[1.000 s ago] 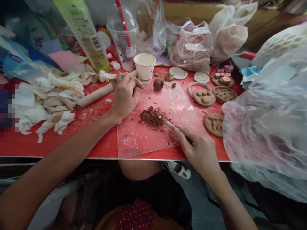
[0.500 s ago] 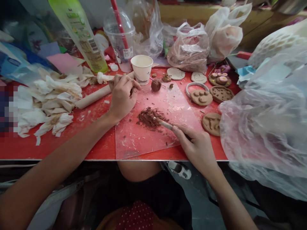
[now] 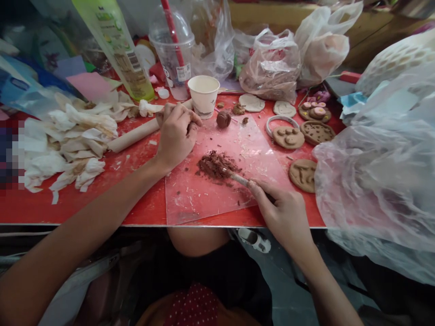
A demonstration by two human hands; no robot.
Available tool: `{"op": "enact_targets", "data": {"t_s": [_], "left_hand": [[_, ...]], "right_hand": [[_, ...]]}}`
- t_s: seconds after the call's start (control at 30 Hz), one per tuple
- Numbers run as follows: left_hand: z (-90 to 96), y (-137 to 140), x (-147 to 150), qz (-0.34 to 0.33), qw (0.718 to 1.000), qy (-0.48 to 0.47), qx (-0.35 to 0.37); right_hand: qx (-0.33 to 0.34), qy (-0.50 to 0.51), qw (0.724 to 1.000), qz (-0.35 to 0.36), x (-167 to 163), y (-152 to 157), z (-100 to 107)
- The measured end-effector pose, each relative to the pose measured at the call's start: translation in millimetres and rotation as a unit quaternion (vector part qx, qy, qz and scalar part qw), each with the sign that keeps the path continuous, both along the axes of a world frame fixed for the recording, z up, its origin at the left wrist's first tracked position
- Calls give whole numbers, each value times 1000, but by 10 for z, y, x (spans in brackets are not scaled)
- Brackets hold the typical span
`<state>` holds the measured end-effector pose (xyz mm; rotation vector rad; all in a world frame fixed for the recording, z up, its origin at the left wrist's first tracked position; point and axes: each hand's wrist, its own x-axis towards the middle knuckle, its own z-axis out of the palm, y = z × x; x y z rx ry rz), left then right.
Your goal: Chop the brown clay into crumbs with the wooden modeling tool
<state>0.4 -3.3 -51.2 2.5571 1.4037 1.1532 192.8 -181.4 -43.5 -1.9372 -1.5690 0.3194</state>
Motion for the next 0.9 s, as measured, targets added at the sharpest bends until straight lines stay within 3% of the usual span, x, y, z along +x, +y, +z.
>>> {"op": "enact_targets", "data": {"t_s": [0.17,0.3,0.53,0.77,0.9], "left_hand": [[30,-15,16,14,999,33,-32],[13,0,24,16,999,24,-25],[-29,20,4,-2,1000,-4,6],[-25,19,-6,-3,999,5,38],[-7,6,-3,0,1000,5,20]], "right_hand": [[-42,23,998,-34,149,-117,49],[-9,52,995,-89,155,-97,70],[-2,31,999,10,-6,100,34],[7,-32,998,53,-14,20,-36],[-1,-95,995,44,18,-66,-24]]}}
